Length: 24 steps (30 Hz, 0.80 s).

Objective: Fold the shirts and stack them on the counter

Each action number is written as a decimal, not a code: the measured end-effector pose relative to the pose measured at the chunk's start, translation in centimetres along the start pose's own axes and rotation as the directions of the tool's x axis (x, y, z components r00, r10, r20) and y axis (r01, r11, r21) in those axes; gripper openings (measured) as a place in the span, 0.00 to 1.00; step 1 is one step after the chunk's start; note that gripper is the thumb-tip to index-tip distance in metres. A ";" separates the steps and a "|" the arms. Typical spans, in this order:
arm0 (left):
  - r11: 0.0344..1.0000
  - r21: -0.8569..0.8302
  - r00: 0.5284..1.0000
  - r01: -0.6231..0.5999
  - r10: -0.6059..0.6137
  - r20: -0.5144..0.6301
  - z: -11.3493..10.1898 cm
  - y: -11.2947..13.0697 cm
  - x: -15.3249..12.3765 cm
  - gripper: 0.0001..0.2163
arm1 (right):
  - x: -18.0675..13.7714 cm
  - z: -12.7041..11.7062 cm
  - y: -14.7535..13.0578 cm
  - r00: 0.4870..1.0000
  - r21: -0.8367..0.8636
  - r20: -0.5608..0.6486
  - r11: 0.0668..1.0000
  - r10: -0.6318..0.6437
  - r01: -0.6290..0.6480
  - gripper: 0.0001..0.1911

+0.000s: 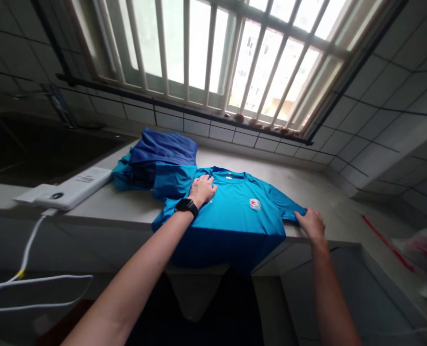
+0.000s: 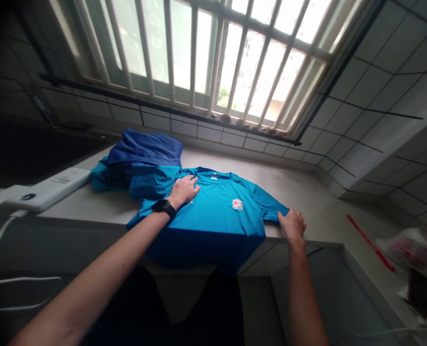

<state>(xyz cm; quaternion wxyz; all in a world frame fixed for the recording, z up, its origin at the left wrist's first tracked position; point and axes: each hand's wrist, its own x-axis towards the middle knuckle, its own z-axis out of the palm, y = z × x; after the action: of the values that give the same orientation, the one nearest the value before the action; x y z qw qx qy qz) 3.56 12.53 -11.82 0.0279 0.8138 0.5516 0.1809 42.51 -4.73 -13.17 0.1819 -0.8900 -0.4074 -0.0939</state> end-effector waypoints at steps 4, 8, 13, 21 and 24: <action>0.998 0.063 1.000 -0.015 0.015 -0.001 0.4 -0.3 0.3 0.22 | 1.3 0.0 0.8 0.999 0.127 0.008 0.991 0.032 -0.033 0.18; 0.997 0.076 1.000 -0.016 0.016 -0.010 0.3 -0.3 0.3 0.23 | 2.6 -0.2 -0.7 0.999 0.425 0.051 0.905 -0.010 -0.013 0.12; 0.997 0.071 1.000 -0.021 0.022 -0.009 0.3 -0.2 0.3 0.23 | 2.5 -1.1 -2.9 0.977 0.699 0.089 0.686 0.194 -0.200 0.11; 0.998 0.057 0.999 -0.023 0.025 -0.027 0.8 -0.6 0.5 0.23 | -0.1 -3.4 -3.2 0.904 0.913 0.371 0.260 -0.214 -0.313 0.44; 0.999 0.042 0.999 -0.022 0.024 -0.029 0.7 -0.5 0.4 0.23 | -0.4 -3.7 -2.8 0.892 0.852 0.428 0.393 -0.143 -0.346 0.50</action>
<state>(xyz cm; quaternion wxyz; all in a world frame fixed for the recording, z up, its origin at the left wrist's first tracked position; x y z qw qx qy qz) 3.50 13.20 -12.45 0.0007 0.8177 0.5462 0.1815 40.03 -4.82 -9.17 0.5484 -0.6627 -0.3635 0.3577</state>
